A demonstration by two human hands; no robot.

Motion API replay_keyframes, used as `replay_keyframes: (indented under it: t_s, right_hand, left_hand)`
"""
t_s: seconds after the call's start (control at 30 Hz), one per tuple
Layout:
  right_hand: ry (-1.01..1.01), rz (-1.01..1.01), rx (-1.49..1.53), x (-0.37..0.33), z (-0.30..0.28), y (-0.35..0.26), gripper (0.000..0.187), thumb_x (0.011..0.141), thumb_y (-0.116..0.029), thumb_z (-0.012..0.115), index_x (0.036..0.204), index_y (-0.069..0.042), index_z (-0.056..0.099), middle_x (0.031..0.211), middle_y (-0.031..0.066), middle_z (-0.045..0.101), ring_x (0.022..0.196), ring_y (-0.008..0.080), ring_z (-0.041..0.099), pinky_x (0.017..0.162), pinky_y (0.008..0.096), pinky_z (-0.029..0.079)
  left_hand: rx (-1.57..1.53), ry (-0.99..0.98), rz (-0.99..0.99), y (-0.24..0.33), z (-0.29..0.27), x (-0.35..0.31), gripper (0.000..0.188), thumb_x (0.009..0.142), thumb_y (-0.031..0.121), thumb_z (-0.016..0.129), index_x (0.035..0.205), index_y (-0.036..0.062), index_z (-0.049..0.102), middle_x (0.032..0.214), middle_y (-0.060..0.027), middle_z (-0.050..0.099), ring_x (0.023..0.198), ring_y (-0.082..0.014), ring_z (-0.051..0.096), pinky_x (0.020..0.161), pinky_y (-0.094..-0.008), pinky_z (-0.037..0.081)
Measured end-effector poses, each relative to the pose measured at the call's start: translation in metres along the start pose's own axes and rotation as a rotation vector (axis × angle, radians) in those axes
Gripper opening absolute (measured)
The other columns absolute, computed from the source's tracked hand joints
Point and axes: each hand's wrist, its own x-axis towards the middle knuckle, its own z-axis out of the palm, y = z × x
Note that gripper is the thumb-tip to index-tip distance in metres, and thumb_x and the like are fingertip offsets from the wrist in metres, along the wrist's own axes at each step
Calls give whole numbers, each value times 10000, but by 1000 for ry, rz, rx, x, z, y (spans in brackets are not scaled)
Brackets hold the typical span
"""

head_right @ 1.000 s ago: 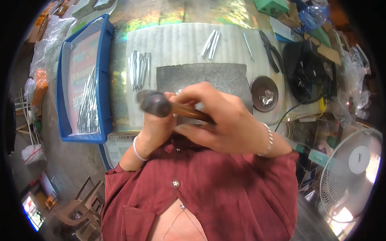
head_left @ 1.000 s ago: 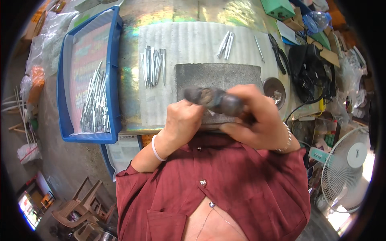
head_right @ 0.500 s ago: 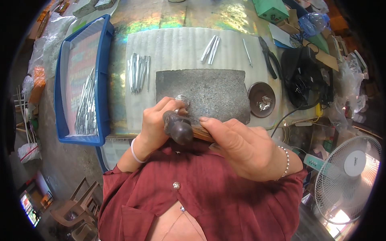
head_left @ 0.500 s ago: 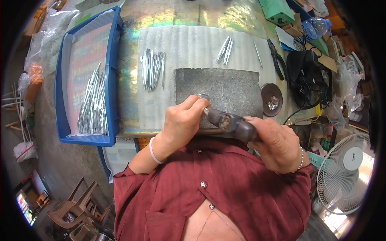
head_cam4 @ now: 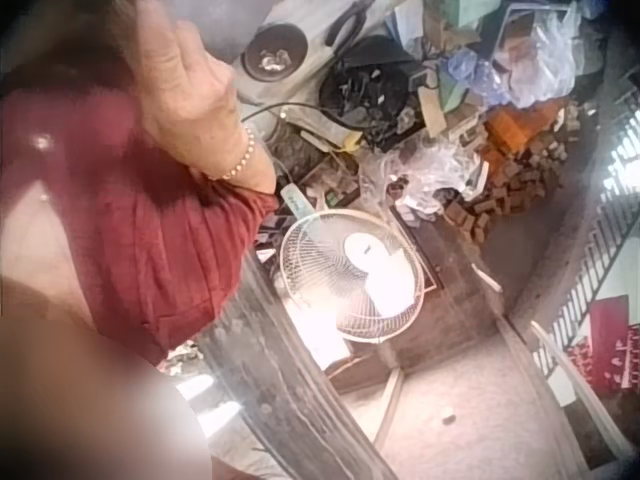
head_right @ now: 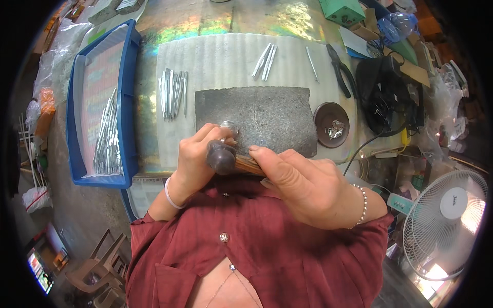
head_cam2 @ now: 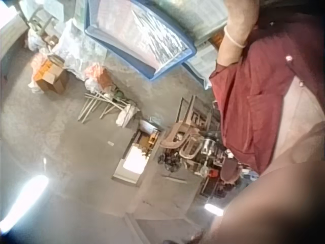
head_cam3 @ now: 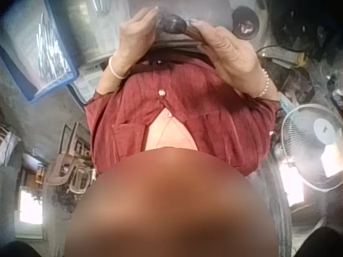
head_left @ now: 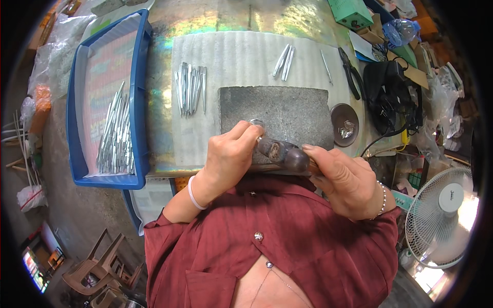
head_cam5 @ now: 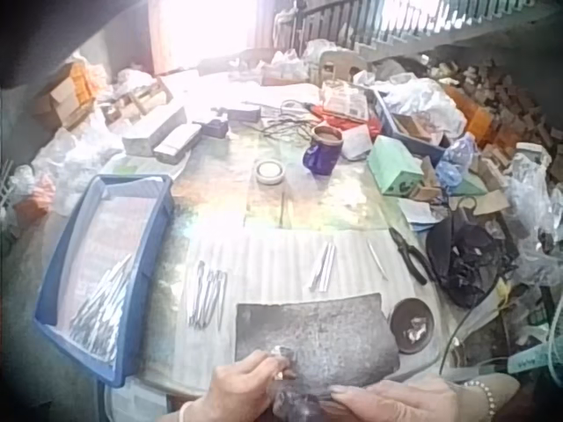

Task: The person is shaping and bending small metal strips using a hammer and pliers on a metal block.

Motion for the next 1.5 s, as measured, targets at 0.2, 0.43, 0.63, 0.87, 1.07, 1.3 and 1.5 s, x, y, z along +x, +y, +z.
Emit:
replay_keyframes:
  t_s: [0.2,0.43,0.63,0.87,1.07,1.3,1.5]
  right_hand:
    - [9,-9,16,-1,4,1,584,702,62,667,1242,113,448,856,147,598,620,206,598,482,281,496]
    - [7,31,-27,4,-7,-7,530,712,40,667,1208,102,490,821,141,600,617,204,597,481,262,479]
    - [37,-76,-313,8,-15,-20,403,703,-23,656,1090,73,597,667,65,564,491,144,528,440,248,444]
    - [173,85,-85,9,-20,-28,449,670,18,669,1109,56,588,742,112,614,587,197,622,466,256,474]
    - [219,32,181,-17,-53,-43,416,704,-2,658,1109,54,580,762,113,627,596,202,615,489,256,475]
    - [72,205,79,-3,-24,-21,561,700,72,664,1234,13,503,876,148,622,664,258,628,538,346,498]
    - [179,333,-160,-18,28,24,472,755,26,631,1212,3,517,877,133,596,662,275,608,568,359,504]
  left_hand:
    - [8,12,-1,0,1,0,183,702,-10,681,846,76,608,719,-58,596,600,-221,609,510,-312,485]
    - [14,15,8,-1,3,-1,189,700,-26,667,848,74,608,716,-59,596,601,-218,609,510,-312,485]
    - [-46,35,54,0,1,2,202,712,-60,581,865,72,569,722,-72,539,563,-258,573,466,-340,462]
    - [-12,18,49,0,0,1,210,697,-66,596,856,69,570,724,-68,541,563,-250,576,465,-331,461]
    - [-41,24,61,5,0,7,226,695,-84,587,862,68,572,727,-68,543,567,-256,576,468,-332,463]
    - [-49,20,6,4,-7,2,207,720,-79,597,866,65,574,738,-97,547,586,-299,565,490,-344,460]
    - [-1066,-40,-487,20,-40,1,82,920,46,545,914,-24,587,835,-68,637,657,-79,600,580,-209,498]
